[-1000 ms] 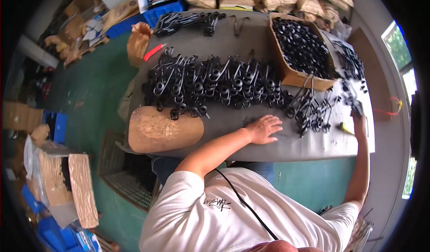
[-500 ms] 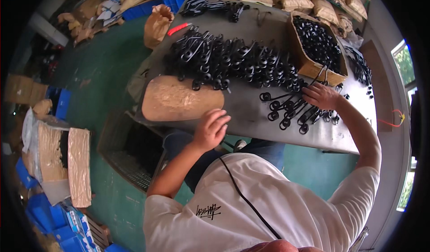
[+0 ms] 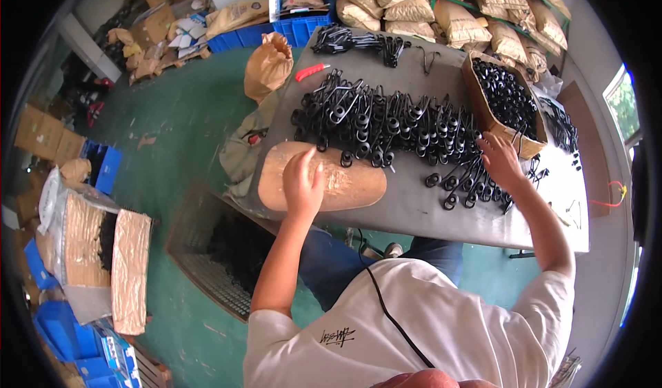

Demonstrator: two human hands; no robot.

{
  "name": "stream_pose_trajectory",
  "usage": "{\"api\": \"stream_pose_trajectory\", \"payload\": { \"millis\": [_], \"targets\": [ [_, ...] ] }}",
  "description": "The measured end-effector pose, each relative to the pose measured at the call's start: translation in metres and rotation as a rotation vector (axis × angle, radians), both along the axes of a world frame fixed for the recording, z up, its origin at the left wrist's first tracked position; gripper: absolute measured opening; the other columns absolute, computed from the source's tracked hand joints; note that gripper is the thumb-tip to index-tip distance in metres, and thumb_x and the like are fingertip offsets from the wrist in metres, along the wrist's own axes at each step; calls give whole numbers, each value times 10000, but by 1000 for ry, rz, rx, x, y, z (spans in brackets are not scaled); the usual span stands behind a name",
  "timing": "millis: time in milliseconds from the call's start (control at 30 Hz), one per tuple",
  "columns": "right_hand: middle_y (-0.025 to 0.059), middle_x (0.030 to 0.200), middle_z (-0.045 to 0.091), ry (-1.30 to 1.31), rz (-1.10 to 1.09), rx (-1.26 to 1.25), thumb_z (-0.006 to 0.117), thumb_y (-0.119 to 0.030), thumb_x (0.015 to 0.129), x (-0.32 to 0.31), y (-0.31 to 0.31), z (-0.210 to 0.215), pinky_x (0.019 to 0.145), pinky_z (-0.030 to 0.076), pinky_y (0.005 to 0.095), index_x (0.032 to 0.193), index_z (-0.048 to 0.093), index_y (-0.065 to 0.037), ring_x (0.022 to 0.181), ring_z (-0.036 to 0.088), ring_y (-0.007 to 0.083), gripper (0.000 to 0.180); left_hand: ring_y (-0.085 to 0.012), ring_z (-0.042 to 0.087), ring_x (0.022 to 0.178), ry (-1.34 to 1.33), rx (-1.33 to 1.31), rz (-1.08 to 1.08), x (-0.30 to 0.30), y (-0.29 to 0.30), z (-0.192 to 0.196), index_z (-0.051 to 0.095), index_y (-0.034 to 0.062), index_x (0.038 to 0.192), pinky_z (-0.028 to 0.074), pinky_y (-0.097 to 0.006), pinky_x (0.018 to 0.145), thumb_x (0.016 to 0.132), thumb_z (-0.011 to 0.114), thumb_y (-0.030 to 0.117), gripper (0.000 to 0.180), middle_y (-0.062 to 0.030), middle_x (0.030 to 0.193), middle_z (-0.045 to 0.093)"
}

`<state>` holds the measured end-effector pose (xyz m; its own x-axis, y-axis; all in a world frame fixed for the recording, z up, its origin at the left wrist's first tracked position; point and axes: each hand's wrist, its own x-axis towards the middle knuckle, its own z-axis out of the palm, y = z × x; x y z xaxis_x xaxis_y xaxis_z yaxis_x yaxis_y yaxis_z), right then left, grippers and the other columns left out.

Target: Assembling black rubber grommets onto metal hooks at a manufacturing workbench.

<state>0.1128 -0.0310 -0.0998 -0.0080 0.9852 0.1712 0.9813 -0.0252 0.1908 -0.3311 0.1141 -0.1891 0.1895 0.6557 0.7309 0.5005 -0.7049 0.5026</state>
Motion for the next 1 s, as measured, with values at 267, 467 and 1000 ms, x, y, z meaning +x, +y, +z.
{"api": "stream_pose_trajectory", "payload": {
  "millis": [267,467,1000],
  "targets": [
    [163,1253,559,352,-604,184,671,-102,831,31,-105,-36,993,425,453,1239,575,-35,1164,538,348,424,-336,619,1039,300,-12,-91,97,141,41,632,71,1142,487,-437,903,848,671,191,320,-135,1105,659],
    [194,1313,553,277,-1211,102,669,-313,870,138,-269,-102,1005,450,448,1326,515,-48,1223,528,365,549,-335,554,1187,674,-272,-73,151,177,47,648,37,1125,469,-469,966,857,659,397,449,-191,1174,622],
    [158,1434,451,42,-1381,127,462,-159,938,289,-221,-160,1015,425,454,1455,417,-213,1299,450,318,522,-285,642,1102,621,-575,-125,76,273,16,602,15,1274,469,-369,973,818,692,211,504,-183,1170,672]
  ]
}}
